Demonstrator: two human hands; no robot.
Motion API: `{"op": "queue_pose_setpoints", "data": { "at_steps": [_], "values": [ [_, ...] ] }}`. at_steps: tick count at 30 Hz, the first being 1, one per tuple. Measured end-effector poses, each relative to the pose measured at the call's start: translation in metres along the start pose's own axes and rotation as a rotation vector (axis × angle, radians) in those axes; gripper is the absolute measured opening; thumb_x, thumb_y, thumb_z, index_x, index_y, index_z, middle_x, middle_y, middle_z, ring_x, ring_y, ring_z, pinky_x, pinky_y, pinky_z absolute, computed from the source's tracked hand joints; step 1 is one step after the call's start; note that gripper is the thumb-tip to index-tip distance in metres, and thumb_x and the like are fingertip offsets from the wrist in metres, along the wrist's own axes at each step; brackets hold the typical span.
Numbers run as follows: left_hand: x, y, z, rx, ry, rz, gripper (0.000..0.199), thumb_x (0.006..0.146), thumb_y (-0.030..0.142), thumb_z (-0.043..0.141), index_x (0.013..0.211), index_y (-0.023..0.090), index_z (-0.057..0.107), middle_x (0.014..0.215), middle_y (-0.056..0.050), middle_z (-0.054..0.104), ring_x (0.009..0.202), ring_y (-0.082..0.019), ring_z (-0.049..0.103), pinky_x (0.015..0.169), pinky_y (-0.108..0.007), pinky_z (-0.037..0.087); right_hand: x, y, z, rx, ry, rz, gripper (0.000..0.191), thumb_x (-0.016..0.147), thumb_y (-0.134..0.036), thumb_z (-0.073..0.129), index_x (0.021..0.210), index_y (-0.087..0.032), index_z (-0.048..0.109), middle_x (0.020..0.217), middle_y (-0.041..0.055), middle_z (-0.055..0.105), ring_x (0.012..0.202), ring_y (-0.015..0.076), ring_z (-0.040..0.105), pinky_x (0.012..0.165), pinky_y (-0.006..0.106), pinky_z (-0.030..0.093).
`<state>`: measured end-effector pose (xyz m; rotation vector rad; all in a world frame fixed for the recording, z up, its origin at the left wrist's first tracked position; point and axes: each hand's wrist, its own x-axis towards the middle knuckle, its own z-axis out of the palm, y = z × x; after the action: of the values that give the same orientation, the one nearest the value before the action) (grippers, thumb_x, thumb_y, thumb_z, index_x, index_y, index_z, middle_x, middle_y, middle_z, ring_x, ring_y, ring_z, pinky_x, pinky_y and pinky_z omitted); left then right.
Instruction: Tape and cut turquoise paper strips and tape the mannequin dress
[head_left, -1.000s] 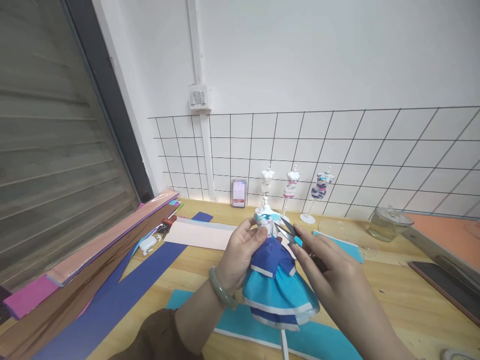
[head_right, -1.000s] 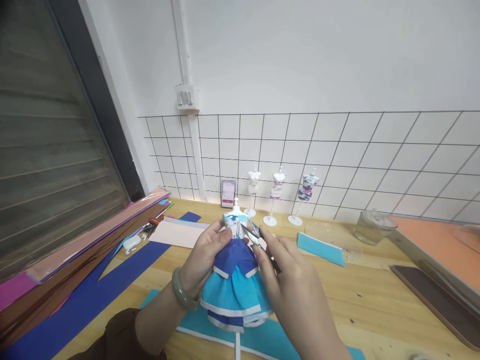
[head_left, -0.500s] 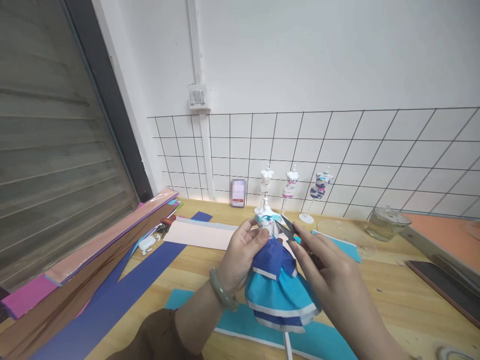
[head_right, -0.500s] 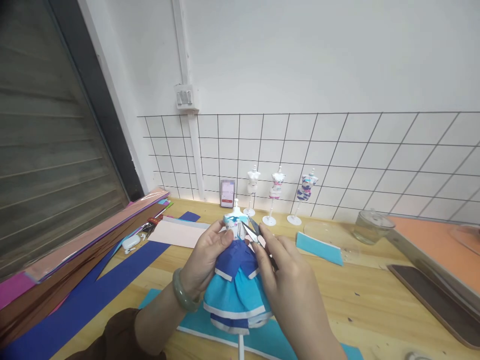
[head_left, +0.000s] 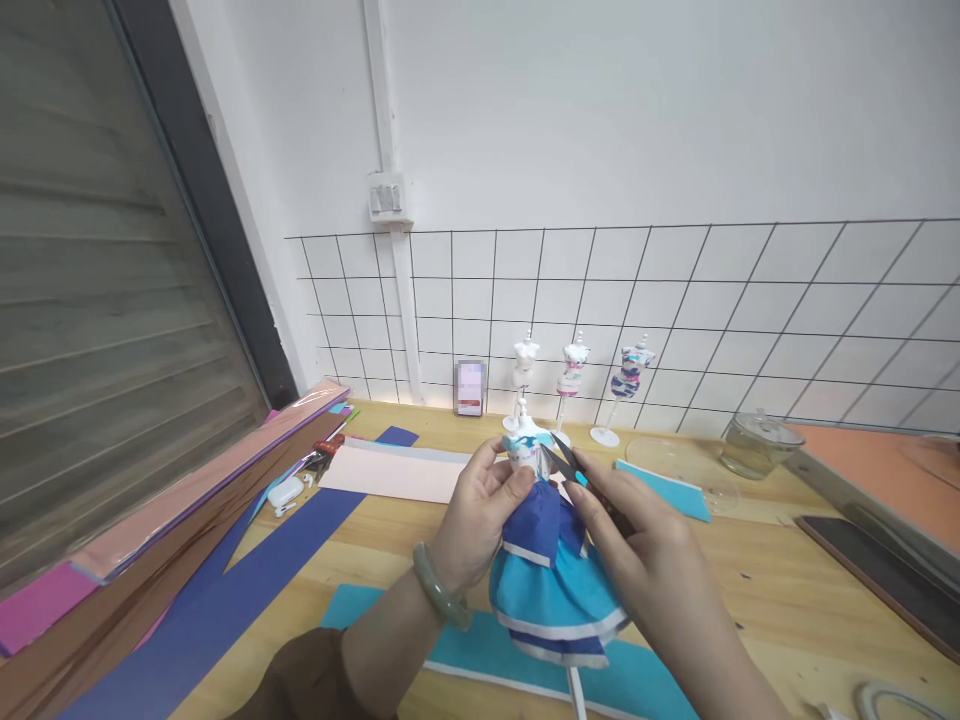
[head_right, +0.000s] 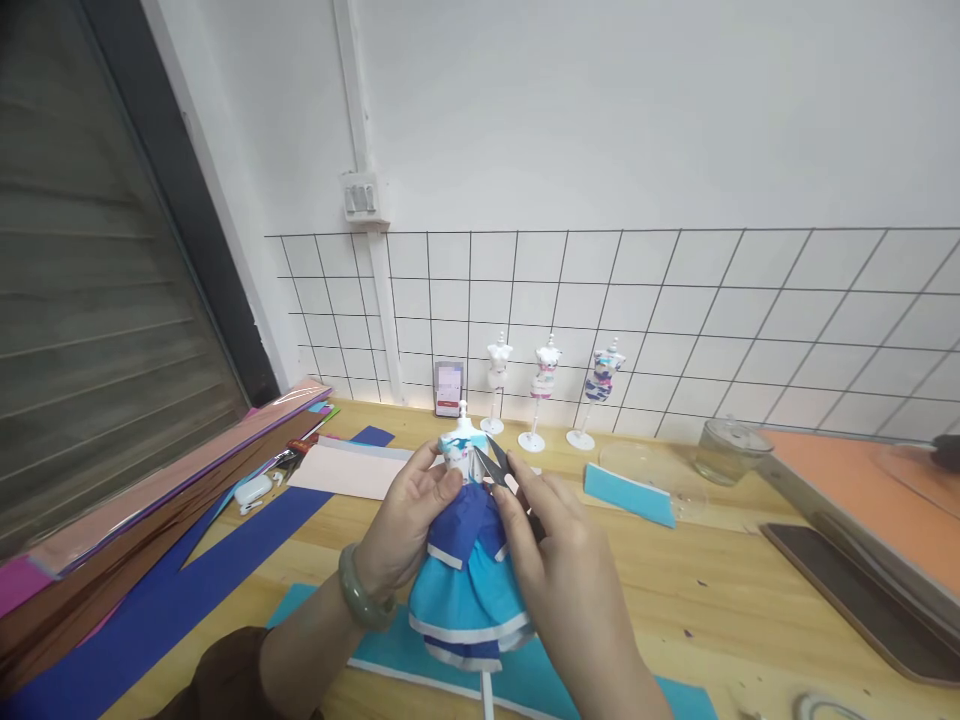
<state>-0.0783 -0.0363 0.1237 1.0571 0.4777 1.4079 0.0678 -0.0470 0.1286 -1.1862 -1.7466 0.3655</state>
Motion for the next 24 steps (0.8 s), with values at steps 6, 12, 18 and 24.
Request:
{"op": "queue_pose_setpoints", "data": {
  "at_steps": [6,12,18,24],
  "values": [
    [-0.0010,-0.0013,0.0012,-0.032,-0.020,0.002,0.029,0.082,0.023,0.055,0.110,0.018,0.048,0.106,-0.010,0.062,0.098,-0.021,0.058,0.085,-0.032,0.044,0.0001,-0.0013,0.0080,0.233,-0.004,0.124,0.040,0.080,-0.042,0.052,0.113,-0.022,0.059,0.110,0.0055,0.064,0.098,0.0220,0.058,0.078,0.032,0.048],
    [-0.0012,-0.0018,0.0012,-0.024,-0.028,-0.032,0.029,0.082,0.024,0.055,0.109,0.017,0.048,0.103,-0.011,0.062,0.096,-0.020,0.059,0.085,-0.031,0.043,0.0018,0.0047,0.0056,0.028,0.054,-0.060,0.037,0.083,-0.037,0.049,0.116,-0.022,0.056,0.088,0.0055,0.063,0.079,0.0182,0.058,0.067,0.030,0.047],
    [-0.0012,-0.0021,0.0014,0.010,-0.027,-0.020,0.028,0.081,0.024,0.056,0.108,0.017,0.049,0.102,-0.010,0.062,0.092,-0.017,0.059,0.081,-0.028,0.044,0.0037,0.0067,0.0058,0.006,0.039,-0.174,0.031,0.086,-0.030,0.046,0.114,-0.020,0.057,0.080,0.0041,0.060,0.073,0.0155,0.056,0.064,0.027,0.046],
    [0.0003,-0.0014,-0.0002,0.041,-0.020,-0.047,0.027,0.081,0.024,0.057,0.106,0.019,0.049,0.096,-0.007,0.063,0.088,-0.016,0.059,0.077,-0.027,0.045,0.0031,0.0060,0.0066,-0.167,0.066,-0.263,0.031,0.088,-0.026,0.042,0.113,-0.015,0.057,0.079,0.0057,0.059,0.068,0.0146,0.056,0.059,0.025,0.044]
  ]
}}
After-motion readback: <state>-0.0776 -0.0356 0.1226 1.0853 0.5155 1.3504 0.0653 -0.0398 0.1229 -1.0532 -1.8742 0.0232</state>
